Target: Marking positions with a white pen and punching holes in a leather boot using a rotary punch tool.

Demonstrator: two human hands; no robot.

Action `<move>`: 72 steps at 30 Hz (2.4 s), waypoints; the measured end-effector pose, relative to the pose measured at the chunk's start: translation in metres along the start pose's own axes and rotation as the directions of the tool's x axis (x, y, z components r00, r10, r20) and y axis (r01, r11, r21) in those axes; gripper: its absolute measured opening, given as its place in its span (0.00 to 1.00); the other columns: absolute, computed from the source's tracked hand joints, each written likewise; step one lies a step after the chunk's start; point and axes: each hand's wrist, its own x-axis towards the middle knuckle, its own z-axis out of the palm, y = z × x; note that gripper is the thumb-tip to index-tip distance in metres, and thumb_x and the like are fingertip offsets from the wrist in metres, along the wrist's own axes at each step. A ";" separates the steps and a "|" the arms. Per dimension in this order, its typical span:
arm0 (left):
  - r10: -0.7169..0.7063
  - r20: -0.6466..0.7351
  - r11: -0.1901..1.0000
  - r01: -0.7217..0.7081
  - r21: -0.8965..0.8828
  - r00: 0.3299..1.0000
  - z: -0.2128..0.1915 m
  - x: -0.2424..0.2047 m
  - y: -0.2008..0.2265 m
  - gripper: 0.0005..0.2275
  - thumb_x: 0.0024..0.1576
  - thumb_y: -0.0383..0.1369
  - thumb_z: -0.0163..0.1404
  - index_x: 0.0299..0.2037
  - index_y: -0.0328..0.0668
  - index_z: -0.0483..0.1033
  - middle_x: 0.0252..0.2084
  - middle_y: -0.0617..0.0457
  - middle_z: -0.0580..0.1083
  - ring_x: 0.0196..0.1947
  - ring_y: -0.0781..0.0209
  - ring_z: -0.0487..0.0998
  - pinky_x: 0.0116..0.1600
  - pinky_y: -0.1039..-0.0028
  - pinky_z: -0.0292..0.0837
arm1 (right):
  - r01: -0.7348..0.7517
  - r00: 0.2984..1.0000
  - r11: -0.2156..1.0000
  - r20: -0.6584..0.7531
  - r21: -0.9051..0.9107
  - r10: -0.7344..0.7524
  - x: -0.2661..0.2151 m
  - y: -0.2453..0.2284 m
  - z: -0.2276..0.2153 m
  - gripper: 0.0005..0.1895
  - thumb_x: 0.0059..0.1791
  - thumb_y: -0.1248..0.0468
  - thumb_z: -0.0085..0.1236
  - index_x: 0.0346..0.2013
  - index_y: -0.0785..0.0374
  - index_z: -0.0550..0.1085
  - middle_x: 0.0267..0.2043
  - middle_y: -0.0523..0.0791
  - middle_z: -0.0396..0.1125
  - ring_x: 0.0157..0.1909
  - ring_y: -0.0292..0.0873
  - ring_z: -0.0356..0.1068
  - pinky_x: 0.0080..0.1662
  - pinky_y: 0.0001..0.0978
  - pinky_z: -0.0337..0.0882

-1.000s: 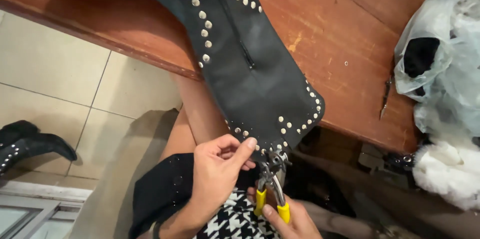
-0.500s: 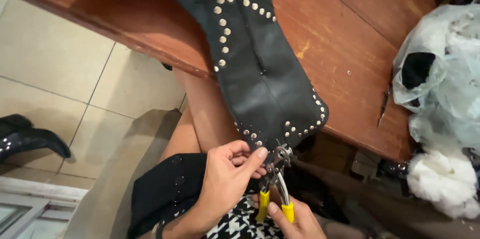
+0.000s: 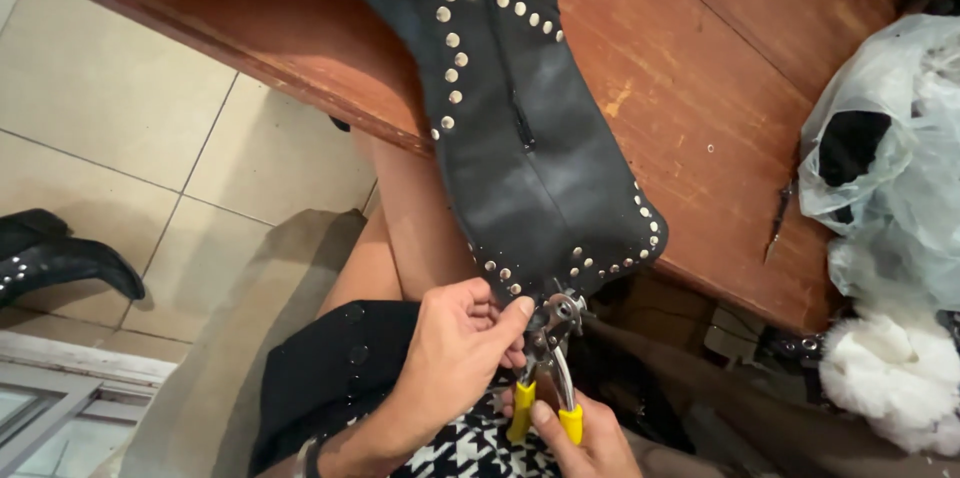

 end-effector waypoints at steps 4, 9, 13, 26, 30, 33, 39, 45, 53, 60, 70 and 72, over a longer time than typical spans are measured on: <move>0.136 -0.089 0.980 -0.121 0.155 0.987 0.011 -0.011 0.012 0.08 0.58 0.29 0.56 0.30 0.32 0.75 0.21 0.56 0.76 0.20 0.75 0.75 0.25 0.81 0.71 | -0.007 1.000 0.999 0.022 0.050 0.006 0.000 0.007 0.001 0.22 0.56 0.65 0.46 0.63 0.71 0.68 0.50 0.50 0.77 0.53 0.44 0.77 0.58 0.39 0.73; 0.049 -0.101 0.986 -0.033 0.161 0.994 0.015 -0.015 0.026 0.08 0.57 0.29 0.55 0.29 0.32 0.74 0.18 0.55 0.74 0.16 0.73 0.71 0.19 0.79 0.65 | -0.047 0.998 0.994 -0.024 0.097 0.050 -0.002 -0.004 0.009 0.22 0.55 0.64 0.46 0.63 0.71 0.69 0.50 0.50 0.78 0.53 0.44 0.78 0.58 0.39 0.75; 0.091 -0.060 0.985 -0.081 0.154 0.994 0.011 -0.011 0.022 0.07 0.57 0.28 0.56 0.30 0.32 0.75 0.20 0.57 0.75 0.19 0.75 0.74 0.22 0.81 0.69 | 0.012 1.000 1.000 -0.023 0.006 -0.012 0.001 -0.013 0.006 0.22 0.55 0.64 0.46 0.64 0.70 0.68 0.48 0.50 0.78 0.52 0.43 0.78 0.57 0.38 0.74; 0.066 0.001 0.993 -0.066 0.094 0.998 0.005 -0.007 0.018 0.05 0.57 0.27 0.55 0.32 0.31 0.79 0.23 0.57 0.77 0.18 0.74 0.73 0.24 0.81 0.69 | -0.002 0.997 0.986 -0.070 -0.170 -0.010 0.002 -0.012 0.003 0.19 0.54 0.63 0.50 0.58 0.68 0.74 0.45 0.48 0.79 0.49 0.39 0.80 0.54 0.34 0.76; 0.036 0.016 0.993 -0.037 0.108 0.999 0.004 -0.008 0.017 0.07 0.58 0.28 0.55 0.31 0.28 0.78 0.23 0.56 0.77 0.19 0.74 0.74 0.24 0.81 0.69 | -0.074 0.994 0.989 -0.095 -0.132 0.062 0.000 -0.019 0.006 0.20 0.53 0.62 0.50 0.58 0.66 0.74 0.43 0.46 0.81 0.48 0.38 0.80 0.53 0.33 0.77; 0.022 0.019 0.997 -0.024 0.079 1.000 0.004 -0.007 0.020 0.07 0.58 0.27 0.55 0.32 0.28 0.78 0.24 0.56 0.77 0.19 0.74 0.73 0.24 0.82 0.69 | -0.063 0.994 0.984 -0.102 -0.166 0.047 0.001 -0.016 0.003 0.18 0.54 0.61 0.50 0.56 0.65 0.75 0.40 0.45 0.81 0.45 0.37 0.80 0.50 0.32 0.78; 0.040 0.046 0.999 -0.041 0.011 0.998 0.004 -0.007 0.019 0.06 0.58 0.27 0.54 0.34 0.28 0.79 0.26 0.56 0.78 0.20 0.75 0.73 0.26 0.83 0.70 | -0.077 0.989 0.963 -0.140 -0.258 0.042 0.001 -0.006 0.001 0.17 0.53 0.60 0.53 0.53 0.64 0.78 0.34 0.42 0.77 0.38 0.33 0.75 0.44 0.29 0.75; 0.025 0.045 1.000 -0.025 0.002 0.999 0.006 -0.006 0.008 0.07 0.59 0.28 0.54 0.35 0.28 0.78 0.26 0.55 0.77 0.22 0.74 0.74 0.28 0.82 0.72 | -0.078 0.986 0.996 -0.152 -0.047 0.070 0.005 0.012 0.010 0.12 0.50 0.64 0.58 0.47 0.66 0.76 0.33 0.41 0.72 0.36 0.31 0.69 0.42 0.26 0.71; 0.033 0.070 0.999 -0.034 0.008 0.997 0.002 -0.002 0.002 0.08 0.60 0.31 0.53 0.36 0.30 0.77 0.26 0.54 0.78 0.25 0.70 0.79 0.32 0.81 0.76 | -0.040 0.979 0.998 -0.204 -0.046 0.030 0.010 0.007 0.005 0.10 0.48 0.67 0.66 0.41 0.67 0.74 0.32 0.41 0.68 0.35 0.33 0.66 0.39 0.28 0.70; 0.518 -0.123 0.740 -0.372 0.560 0.846 -0.021 -0.006 0.014 0.06 0.55 0.29 0.60 0.37 0.35 0.81 0.25 0.51 0.80 0.24 0.68 0.80 0.32 0.79 0.76 | -0.122 0.983 0.905 0.176 0.408 0.053 -0.012 -0.004 -0.019 0.35 0.49 0.67 0.60 0.68 0.69 0.58 0.53 0.49 0.68 0.56 0.44 0.71 0.60 0.40 0.69; 0.801 0.049 0.350 -0.533 0.770 0.597 -0.032 -0.023 0.073 0.08 0.57 0.23 0.61 0.45 0.41 0.80 0.36 0.55 0.80 0.30 0.63 0.82 0.38 0.75 0.77 | -0.122 0.883 0.708 0.403 0.695 -0.243 -0.033 0.086 -0.040 0.42 0.52 0.52 0.53 0.75 0.50 0.43 0.67 0.56 0.64 0.69 0.51 0.65 0.70 0.42 0.60; 0.841 0.154 0.199 -0.563 0.802 0.518 -0.034 -0.022 0.067 0.11 0.54 0.24 0.63 0.45 0.41 0.79 0.40 0.53 0.79 0.31 0.62 0.81 0.39 0.74 0.77 | 0.031 0.959 0.839 0.219 0.543 -0.177 -0.033 0.105 -0.057 0.39 0.50 0.57 0.56 0.72 0.53 0.50 0.63 0.55 0.67 0.67 0.50 0.67 0.68 0.42 0.62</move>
